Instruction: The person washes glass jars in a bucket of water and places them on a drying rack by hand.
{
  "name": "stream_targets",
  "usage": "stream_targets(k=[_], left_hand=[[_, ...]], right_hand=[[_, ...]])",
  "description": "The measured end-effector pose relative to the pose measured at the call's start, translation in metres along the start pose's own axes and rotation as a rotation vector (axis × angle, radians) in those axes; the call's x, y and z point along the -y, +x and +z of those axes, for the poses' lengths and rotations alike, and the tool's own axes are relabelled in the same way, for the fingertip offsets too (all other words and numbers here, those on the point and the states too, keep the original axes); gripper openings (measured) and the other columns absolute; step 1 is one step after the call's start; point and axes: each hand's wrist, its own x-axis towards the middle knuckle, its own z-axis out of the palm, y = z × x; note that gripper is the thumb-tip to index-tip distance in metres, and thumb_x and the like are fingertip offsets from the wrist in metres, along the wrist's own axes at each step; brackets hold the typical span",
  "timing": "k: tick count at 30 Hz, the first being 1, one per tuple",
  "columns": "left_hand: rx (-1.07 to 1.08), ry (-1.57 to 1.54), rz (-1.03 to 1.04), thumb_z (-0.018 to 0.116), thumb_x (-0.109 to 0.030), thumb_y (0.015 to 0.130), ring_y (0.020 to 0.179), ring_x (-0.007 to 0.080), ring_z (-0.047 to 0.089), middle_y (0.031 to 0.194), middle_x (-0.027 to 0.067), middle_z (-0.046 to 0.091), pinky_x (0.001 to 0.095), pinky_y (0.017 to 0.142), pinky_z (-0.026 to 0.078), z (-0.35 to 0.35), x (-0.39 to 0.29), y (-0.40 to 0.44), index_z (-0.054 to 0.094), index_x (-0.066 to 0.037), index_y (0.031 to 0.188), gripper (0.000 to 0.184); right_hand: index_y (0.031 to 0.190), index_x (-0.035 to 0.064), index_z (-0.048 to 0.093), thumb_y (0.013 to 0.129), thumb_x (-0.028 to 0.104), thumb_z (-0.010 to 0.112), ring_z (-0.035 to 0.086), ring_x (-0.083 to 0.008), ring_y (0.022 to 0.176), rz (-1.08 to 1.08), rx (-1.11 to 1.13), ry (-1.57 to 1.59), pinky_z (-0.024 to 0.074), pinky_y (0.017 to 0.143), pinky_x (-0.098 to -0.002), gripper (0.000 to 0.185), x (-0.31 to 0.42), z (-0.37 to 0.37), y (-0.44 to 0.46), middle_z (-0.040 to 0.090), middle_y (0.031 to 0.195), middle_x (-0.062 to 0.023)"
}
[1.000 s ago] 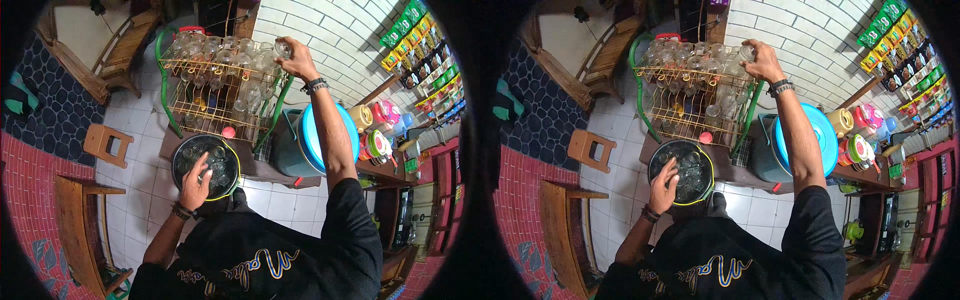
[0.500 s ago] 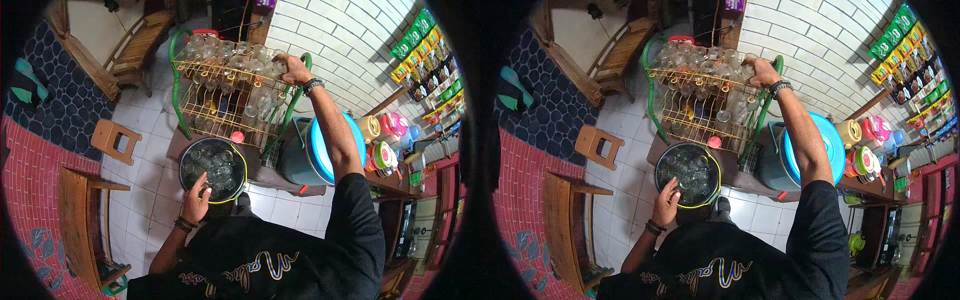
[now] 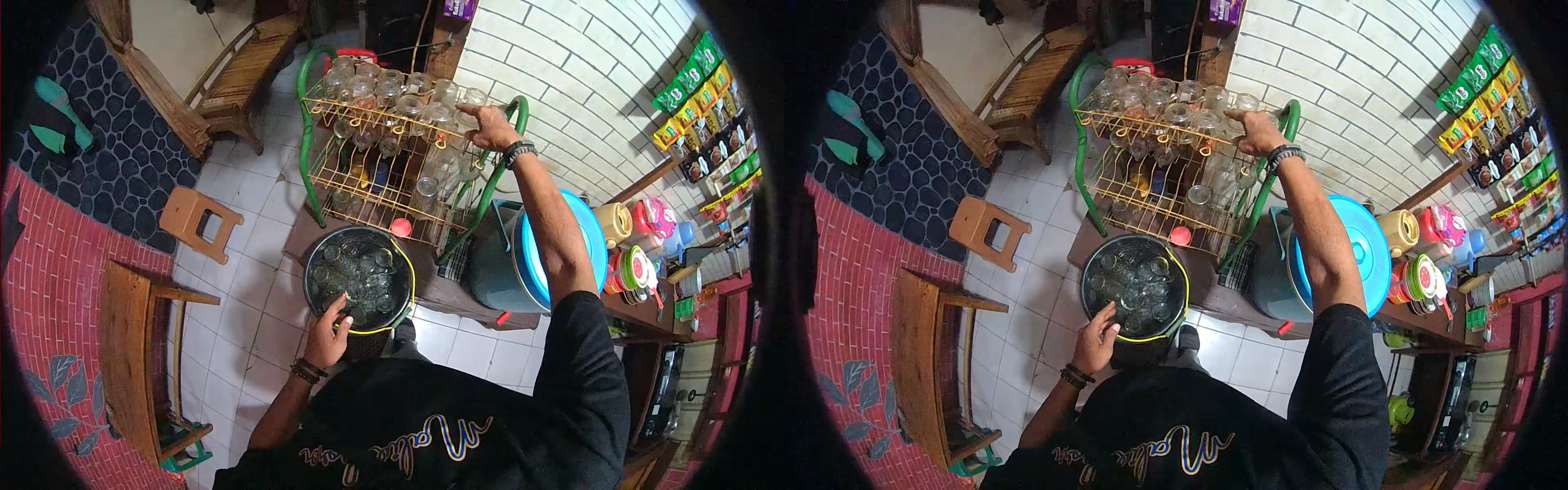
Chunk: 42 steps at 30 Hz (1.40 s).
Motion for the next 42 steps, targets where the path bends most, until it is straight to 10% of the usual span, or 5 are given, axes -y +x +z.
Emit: stream_targets(k=[8,17,23,29,42], left_hand=[[0.014,0.033,-0.025,0.061,-0.016,0.105,0.13,0.0365,0.064,0.142,0.0267,0.063,0.0422,0.107,0.05,0.003,0.015,0.001,0.05,0.001,0.152,0.051],[0.4,-0.848,-0.112,0.051,0.002,0.103,0.13,0.0172,0.059,0.14,0.0096,0.063,0.0292,0.109,0.047,0.033,-0.002,0.048,0.049,0.001,0.148,0.045],[0.777,-0.833,-0.146,0.052,-0.001,0.102,0.127,0.0126,0.057,0.135,0.0017,0.061,0.0313,0.108,0.045,0.043,-0.006,0.051,0.051,-0.002,0.146,0.043],[0.539,-0.812,-0.389,0.051,-0.017,0.11,0.134,0.0311,0.061,0.147,0.0215,0.059,0.0451,0.117,0.047,0.02,-0.033,0.047,0.046,0.005,0.152,0.048],[-0.372,-0.438,-0.26,0.059,-0.035,0.109,0.124,0.0225,0.067,0.135,0.0124,0.069,0.0368,0.105,0.052,-0.088,0.048,0.058,0.061,-0.002,0.142,0.046]], right_hand=[[0.131,0.0051,0.067,0.089,0.003,0.067,0.069,-0.0398,0.113,-0.094,-0.837,0.29,0.0553,0.1,-0.0438,0.041,0.086,0.045,-0.082,0.071,0.126,-0.0219],[0.138,-0.0005,0.062,0.102,0.012,0.055,0.052,-0.0416,0.14,-0.086,-0.346,0.715,0.0399,0.119,-0.0494,0.039,0.27,0.166,-0.223,0.058,0.147,-0.0242],[0.116,-0.0029,0.071,0.107,0.023,0.043,0.067,-0.0401,0.113,-0.032,-0.34,0.685,0.0485,0.104,-0.0498,0.039,0.262,0.21,-0.253,0.073,0.12,-0.0218],[0.073,-0.0019,0.065,0.104,0.02,0.058,0.065,-0.0467,0.066,0.419,-0.387,0.577,0.0507,0.062,-0.0519,0.038,0.213,0.259,-0.297,0.067,0.072,-0.0241],[0.088,-0.0023,0.077,0.092,0.009,0.078,0.064,-0.0094,0.062,1.01,-0.442,0.849,0.0523,0.06,-0.0273,0.012,0.168,0.279,-0.384,0.073,0.073,-0.0045]])
